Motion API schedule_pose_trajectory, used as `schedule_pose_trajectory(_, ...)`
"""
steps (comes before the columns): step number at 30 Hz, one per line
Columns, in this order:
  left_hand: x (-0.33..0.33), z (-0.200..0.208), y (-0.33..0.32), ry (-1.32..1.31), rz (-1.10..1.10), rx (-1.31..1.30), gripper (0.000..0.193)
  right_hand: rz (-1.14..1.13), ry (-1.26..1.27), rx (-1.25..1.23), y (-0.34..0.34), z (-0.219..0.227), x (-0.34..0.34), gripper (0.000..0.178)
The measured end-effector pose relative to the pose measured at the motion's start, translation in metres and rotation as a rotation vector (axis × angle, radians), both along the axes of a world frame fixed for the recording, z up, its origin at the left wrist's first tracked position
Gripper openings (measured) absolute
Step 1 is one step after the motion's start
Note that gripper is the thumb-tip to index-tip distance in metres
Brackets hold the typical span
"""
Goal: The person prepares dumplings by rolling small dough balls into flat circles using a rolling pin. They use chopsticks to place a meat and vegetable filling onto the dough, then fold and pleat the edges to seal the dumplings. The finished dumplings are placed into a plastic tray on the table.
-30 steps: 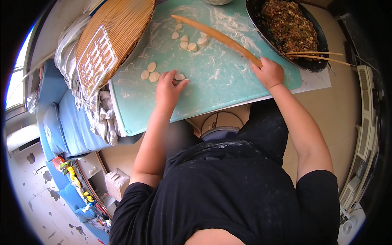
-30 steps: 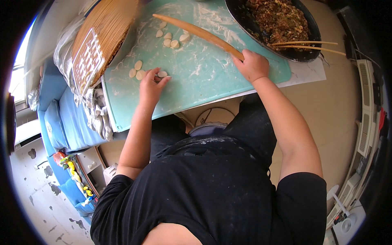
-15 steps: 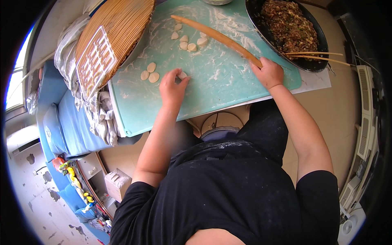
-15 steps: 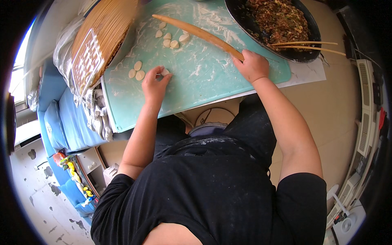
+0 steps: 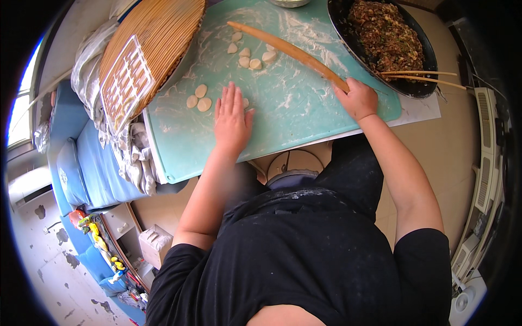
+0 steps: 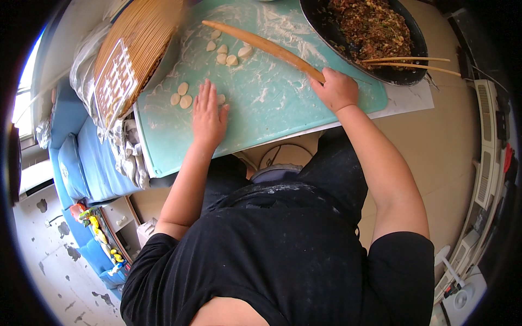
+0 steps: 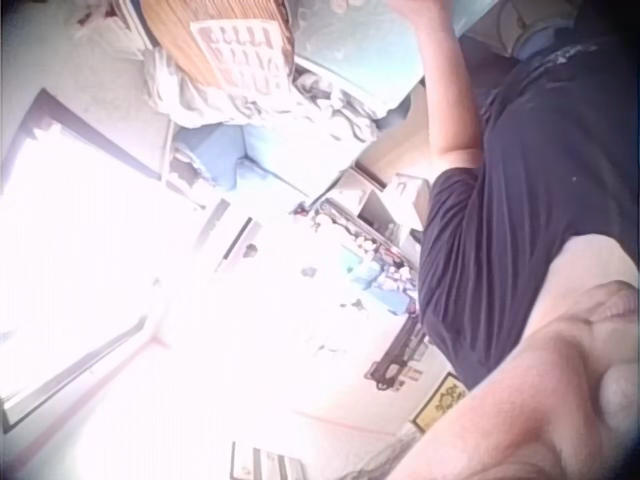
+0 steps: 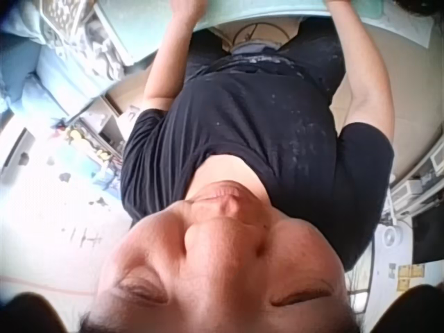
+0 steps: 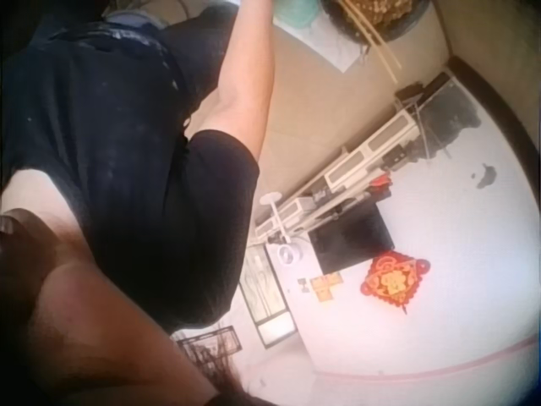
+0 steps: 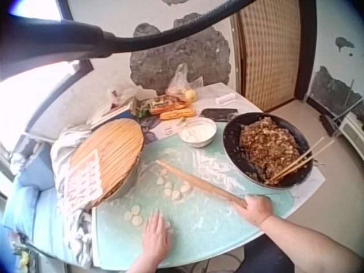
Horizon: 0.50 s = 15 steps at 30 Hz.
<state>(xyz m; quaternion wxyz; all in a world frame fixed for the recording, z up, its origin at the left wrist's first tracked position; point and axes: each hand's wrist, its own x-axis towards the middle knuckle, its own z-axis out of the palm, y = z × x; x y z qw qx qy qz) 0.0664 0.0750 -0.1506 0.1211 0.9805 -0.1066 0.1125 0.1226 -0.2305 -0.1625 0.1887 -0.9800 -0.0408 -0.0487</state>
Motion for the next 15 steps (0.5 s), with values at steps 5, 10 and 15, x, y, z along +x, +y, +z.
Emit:
schedule_pose_trajectory(5,-0.007,-0.015,0.001,0.138,-0.027,0.120,0.063,0.005,-0.030,-0.012,-0.001,-0.002,0.000,0.039)
schedule_pose_trajectory(10,-0.007,-0.010,-0.001,0.189,-0.028,0.121,0.063,0.009,-0.040,0.031,0.000,-0.002,-0.001,0.039)
schedule_pose_trajectory(15,-0.006,-0.006,-0.003,0.216,-0.038,0.124,0.062,0.012,-0.048,0.001,0.000,-0.003,-0.001,0.040)
